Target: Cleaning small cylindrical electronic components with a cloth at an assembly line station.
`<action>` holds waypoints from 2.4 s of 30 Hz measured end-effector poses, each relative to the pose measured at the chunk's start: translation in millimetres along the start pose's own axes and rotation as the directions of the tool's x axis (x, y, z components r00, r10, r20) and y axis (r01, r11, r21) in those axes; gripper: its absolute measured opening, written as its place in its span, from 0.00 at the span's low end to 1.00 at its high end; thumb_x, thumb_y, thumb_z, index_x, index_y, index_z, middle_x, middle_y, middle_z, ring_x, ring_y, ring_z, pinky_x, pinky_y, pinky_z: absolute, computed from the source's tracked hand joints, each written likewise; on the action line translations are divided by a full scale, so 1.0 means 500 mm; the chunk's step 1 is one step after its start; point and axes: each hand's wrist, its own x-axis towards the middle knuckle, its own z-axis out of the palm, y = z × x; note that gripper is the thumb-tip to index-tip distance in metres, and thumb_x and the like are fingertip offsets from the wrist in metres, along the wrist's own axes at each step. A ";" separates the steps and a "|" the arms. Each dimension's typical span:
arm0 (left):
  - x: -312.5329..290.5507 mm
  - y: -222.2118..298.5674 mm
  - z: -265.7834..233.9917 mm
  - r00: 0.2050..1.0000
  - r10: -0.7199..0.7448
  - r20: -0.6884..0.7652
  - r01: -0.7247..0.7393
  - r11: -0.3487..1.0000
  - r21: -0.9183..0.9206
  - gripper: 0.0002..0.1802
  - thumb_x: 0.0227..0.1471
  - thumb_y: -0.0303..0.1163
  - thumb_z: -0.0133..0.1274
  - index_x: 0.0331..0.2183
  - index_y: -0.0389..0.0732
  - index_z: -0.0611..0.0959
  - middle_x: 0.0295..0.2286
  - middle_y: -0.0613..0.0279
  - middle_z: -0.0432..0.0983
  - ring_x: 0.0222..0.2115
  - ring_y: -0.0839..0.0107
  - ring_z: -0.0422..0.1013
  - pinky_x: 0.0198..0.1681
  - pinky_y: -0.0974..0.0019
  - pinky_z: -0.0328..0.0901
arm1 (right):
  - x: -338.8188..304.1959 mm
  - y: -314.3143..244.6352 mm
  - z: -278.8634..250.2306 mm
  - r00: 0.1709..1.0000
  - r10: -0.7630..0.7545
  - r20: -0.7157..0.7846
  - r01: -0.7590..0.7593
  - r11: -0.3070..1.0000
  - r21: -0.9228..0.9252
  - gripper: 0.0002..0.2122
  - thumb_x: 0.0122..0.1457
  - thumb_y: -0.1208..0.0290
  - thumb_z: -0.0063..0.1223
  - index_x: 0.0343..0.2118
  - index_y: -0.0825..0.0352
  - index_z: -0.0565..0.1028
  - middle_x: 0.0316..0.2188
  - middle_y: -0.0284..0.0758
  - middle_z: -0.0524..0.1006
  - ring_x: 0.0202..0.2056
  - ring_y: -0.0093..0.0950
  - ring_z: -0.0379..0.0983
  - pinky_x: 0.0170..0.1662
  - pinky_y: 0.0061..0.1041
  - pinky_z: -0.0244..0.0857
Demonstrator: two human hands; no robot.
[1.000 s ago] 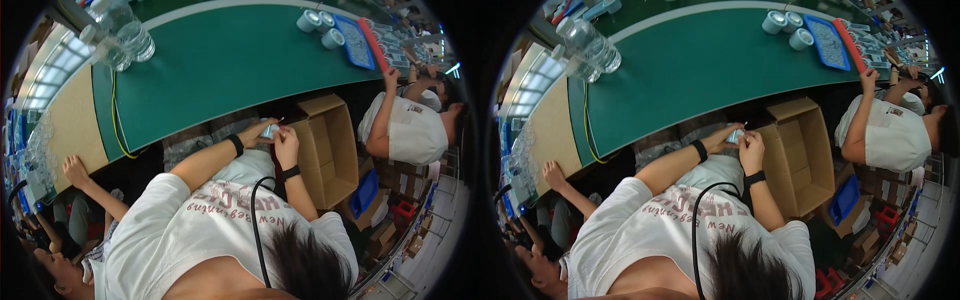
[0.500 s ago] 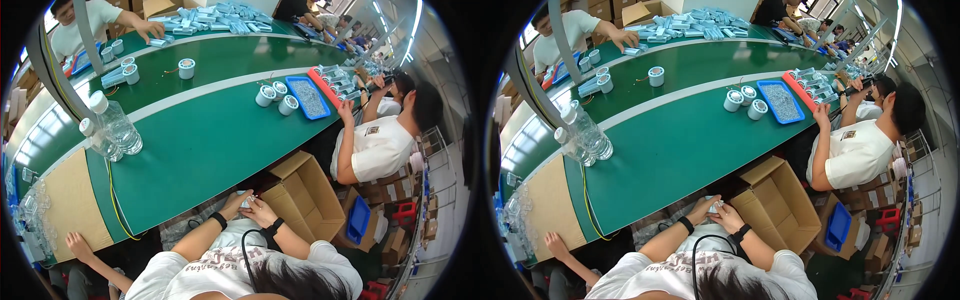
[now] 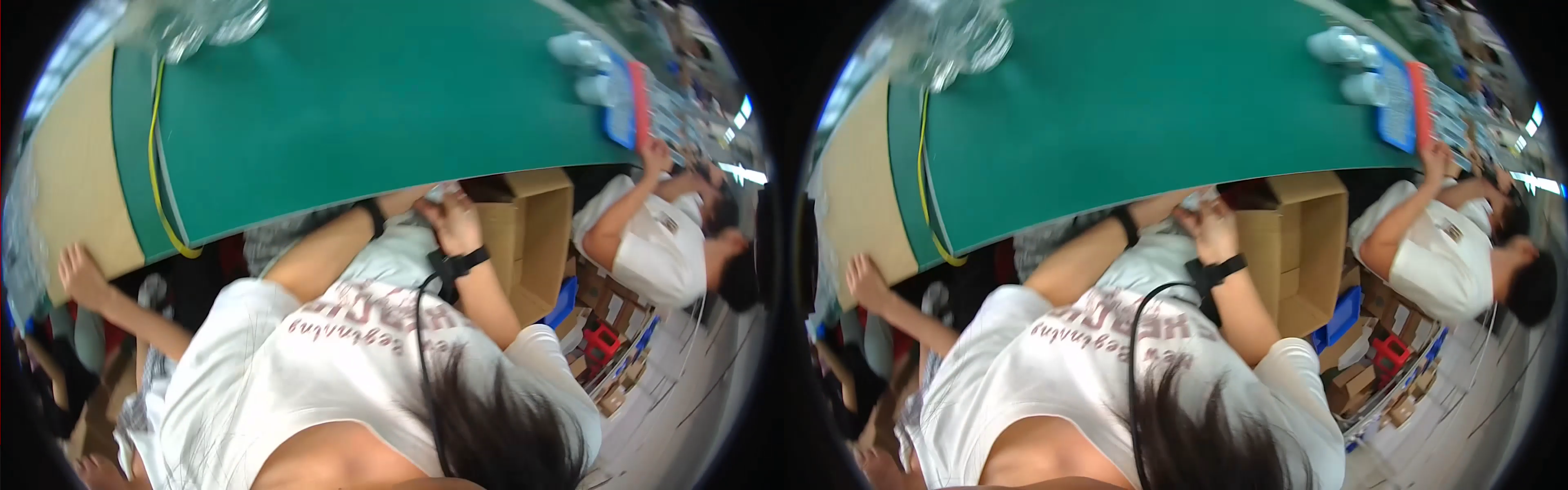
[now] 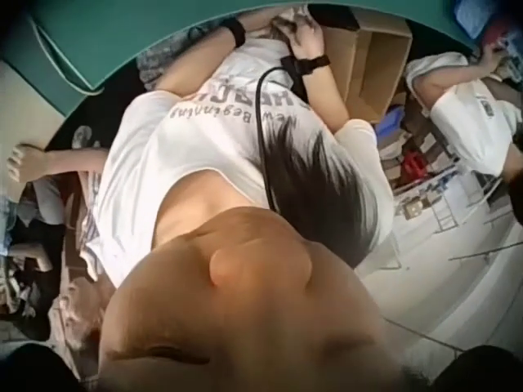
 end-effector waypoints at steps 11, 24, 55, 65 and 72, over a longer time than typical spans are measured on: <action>0.081 0.280 0.093 0.915 -0.266 0.304 0.090 0.868 0.489 0.21 0.46 0.44 0.64 0.36 0.39 0.81 0.31 0.60 0.80 0.29 0.71 0.76 0.32 0.69 0.71 | -0.120 -0.002 -0.030 0.888 -0.425 -0.176 0.444 0.893 0.081 0.21 0.64 0.78 0.45 0.59 0.65 0.60 0.54 0.39 0.67 0.53 0.33 0.67 0.55 0.35 0.67; 0.094 0.083 0.144 0.928 -0.207 0.309 0.263 0.953 -0.151 0.24 0.49 0.41 0.64 0.44 0.40 0.77 0.39 0.62 0.74 0.42 0.73 0.71 0.46 0.68 0.67 | -0.083 0.012 -0.084 0.894 -0.380 -0.238 0.372 0.925 -0.080 0.24 0.66 0.73 0.46 0.63 0.66 0.55 0.56 0.35 0.65 0.53 0.26 0.66 0.52 0.36 0.70; 0.029 0.022 0.070 0.792 -0.582 0.185 0.610 0.735 -0.297 0.20 0.54 0.53 0.55 0.35 0.45 0.80 0.29 0.66 0.75 0.22 0.78 0.71 0.18 0.76 0.63 | 0.054 0.071 -0.089 0.947 0.292 -0.131 -0.239 0.918 0.317 0.17 0.70 0.61 0.37 0.54 0.66 0.62 0.49 0.47 0.68 0.43 0.48 0.71 0.50 0.51 0.70; 0.014 0.136 0.077 0.807 -0.581 0.108 0.558 0.690 -0.462 0.31 0.53 0.62 0.51 0.47 0.47 0.76 0.39 0.64 0.75 0.41 0.71 0.73 0.40 0.58 0.74 | -0.061 -0.007 0.012 0.884 -0.259 -0.390 0.064 0.892 -0.448 0.13 0.62 0.69 0.54 0.49 0.63 0.71 0.36 0.36 0.77 0.28 0.31 0.78 0.29 0.29 0.73; -0.006 0.135 0.069 0.759 -0.617 0.209 0.635 0.629 -0.448 0.33 0.53 0.65 0.48 0.44 0.45 0.76 0.39 0.63 0.75 0.40 0.70 0.73 0.40 0.56 0.74 | -0.107 0.019 -0.060 0.775 -0.591 -0.224 0.197 0.563 -0.803 0.08 0.57 0.73 0.58 0.38 0.71 0.77 0.37 0.37 0.77 0.30 0.25 0.77 0.30 0.22 0.69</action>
